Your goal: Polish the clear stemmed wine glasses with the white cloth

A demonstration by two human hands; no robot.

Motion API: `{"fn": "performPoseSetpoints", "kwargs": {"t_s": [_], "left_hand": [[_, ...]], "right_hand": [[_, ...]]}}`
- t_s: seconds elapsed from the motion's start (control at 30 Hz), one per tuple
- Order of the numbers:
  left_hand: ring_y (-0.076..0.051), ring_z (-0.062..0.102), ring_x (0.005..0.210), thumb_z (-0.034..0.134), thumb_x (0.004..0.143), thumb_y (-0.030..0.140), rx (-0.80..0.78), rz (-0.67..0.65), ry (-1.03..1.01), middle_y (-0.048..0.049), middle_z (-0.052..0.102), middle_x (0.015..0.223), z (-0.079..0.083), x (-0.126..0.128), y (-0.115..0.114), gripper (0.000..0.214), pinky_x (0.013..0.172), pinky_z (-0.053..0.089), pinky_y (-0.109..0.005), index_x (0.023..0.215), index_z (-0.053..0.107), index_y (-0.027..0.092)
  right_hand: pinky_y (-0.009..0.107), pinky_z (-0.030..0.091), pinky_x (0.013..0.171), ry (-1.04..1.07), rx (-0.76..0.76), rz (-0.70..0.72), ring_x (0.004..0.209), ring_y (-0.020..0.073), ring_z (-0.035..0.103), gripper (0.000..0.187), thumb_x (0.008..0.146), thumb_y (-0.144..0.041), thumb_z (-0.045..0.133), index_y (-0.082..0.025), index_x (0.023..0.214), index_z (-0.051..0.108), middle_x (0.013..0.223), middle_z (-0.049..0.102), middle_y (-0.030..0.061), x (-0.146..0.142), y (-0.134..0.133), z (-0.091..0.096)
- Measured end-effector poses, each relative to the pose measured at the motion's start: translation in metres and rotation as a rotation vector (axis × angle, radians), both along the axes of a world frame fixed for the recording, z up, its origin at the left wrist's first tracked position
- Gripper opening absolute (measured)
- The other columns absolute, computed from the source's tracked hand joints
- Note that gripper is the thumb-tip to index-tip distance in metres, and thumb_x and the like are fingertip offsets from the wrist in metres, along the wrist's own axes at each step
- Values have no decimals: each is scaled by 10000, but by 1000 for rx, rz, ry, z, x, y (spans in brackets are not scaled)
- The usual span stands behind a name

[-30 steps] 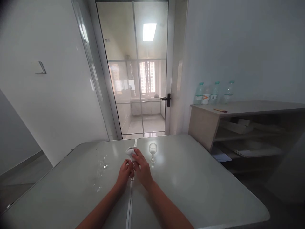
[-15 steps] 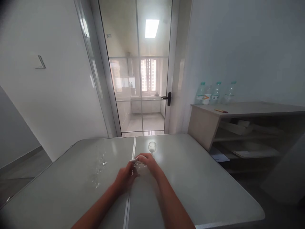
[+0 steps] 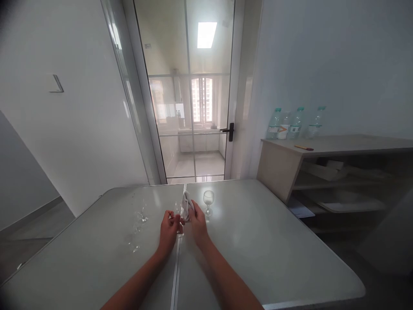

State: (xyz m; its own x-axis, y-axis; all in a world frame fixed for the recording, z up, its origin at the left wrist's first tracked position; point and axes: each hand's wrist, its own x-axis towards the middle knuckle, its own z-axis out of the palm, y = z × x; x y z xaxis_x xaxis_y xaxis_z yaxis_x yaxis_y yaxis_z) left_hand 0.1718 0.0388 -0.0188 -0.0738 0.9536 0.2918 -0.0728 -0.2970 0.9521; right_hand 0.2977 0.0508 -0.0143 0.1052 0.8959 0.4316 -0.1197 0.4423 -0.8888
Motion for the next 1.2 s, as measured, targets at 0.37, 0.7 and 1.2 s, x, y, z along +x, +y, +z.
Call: {"fn": "performPoseSetpoints", "kwargs": {"t_s": [0.37, 0.7, 1.2], "left_hand": [[-228, 632, 616, 675, 795, 199, 110, 155, 421, -42, 716, 751, -24, -10, 6, 316, 592, 373, -278, 1106, 624, 205], [-243, 638, 633, 770, 811, 304, 272, -99, 656, -64, 692, 749, -20, -19, 2, 220, 611, 309, -269, 933, 597, 245], [-176, 627, 589, 577, 942, 577, -15, -179, 153, -19, 719, 745, -21, -5, 3, 707, 601, 506, -292, 1500, 373, 194]], "right_hand": [[551, 257, 1246, -828, 593, -71, 1335, 259, 555, 446, 866, -78, 566, -313, 1226, 690, 1281, 704, 33, 13, -14, 25], [295, 465, 688, -337, 45, 102, 714, 183, 605, 131, 864, -227, 629, -217, 772, 723, 744, 689, 0, 34, 0, 27], [363, 591, 768, 670, -259, 148, 870, 201, 685, 368, 863, -578, 684, -269, 1063, 688, 926, 723, 19, 3, 18, -8]]}}
